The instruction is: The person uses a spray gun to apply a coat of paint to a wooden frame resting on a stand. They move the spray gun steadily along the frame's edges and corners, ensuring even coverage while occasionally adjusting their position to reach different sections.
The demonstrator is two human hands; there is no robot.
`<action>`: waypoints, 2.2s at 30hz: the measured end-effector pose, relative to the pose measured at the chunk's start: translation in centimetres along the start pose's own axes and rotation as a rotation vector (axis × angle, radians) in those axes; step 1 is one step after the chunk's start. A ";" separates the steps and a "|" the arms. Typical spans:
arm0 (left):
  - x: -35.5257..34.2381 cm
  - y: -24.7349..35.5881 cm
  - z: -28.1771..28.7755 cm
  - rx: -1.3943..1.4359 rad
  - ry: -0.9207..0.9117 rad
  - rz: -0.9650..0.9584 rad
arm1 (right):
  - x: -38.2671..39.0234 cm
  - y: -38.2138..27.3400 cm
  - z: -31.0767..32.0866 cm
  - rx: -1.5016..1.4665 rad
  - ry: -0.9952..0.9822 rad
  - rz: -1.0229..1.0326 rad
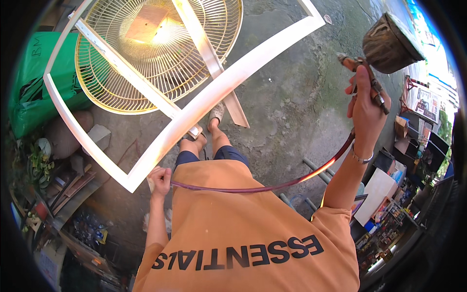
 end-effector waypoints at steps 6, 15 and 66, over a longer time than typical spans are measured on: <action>1.1 -0.2 0.2 -0.020 0.003 -0.045 | 0.1 -0.5 0.9 0.057 0.132 0.090; 2.9 -5.0 4.6 0.111 -0.007 0.109 | 9.7 -2.7 -1.8 -0.085 -0.184 -0.100; 5.2 -4.7 7.5 -0.067 0.055 -0.109 | 13.6 0.1 0.2 -0.183 -0.086 -0.094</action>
Point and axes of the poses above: each hand's wrist, its own x-axis away from the middle knuckle, its own z-axis out of the back of the hand, y = z × x, the point moved 8 cm from there along -x, towards the middle knuckle, and after that the axes turned 8 degrees about y, right-handed, at the moved point
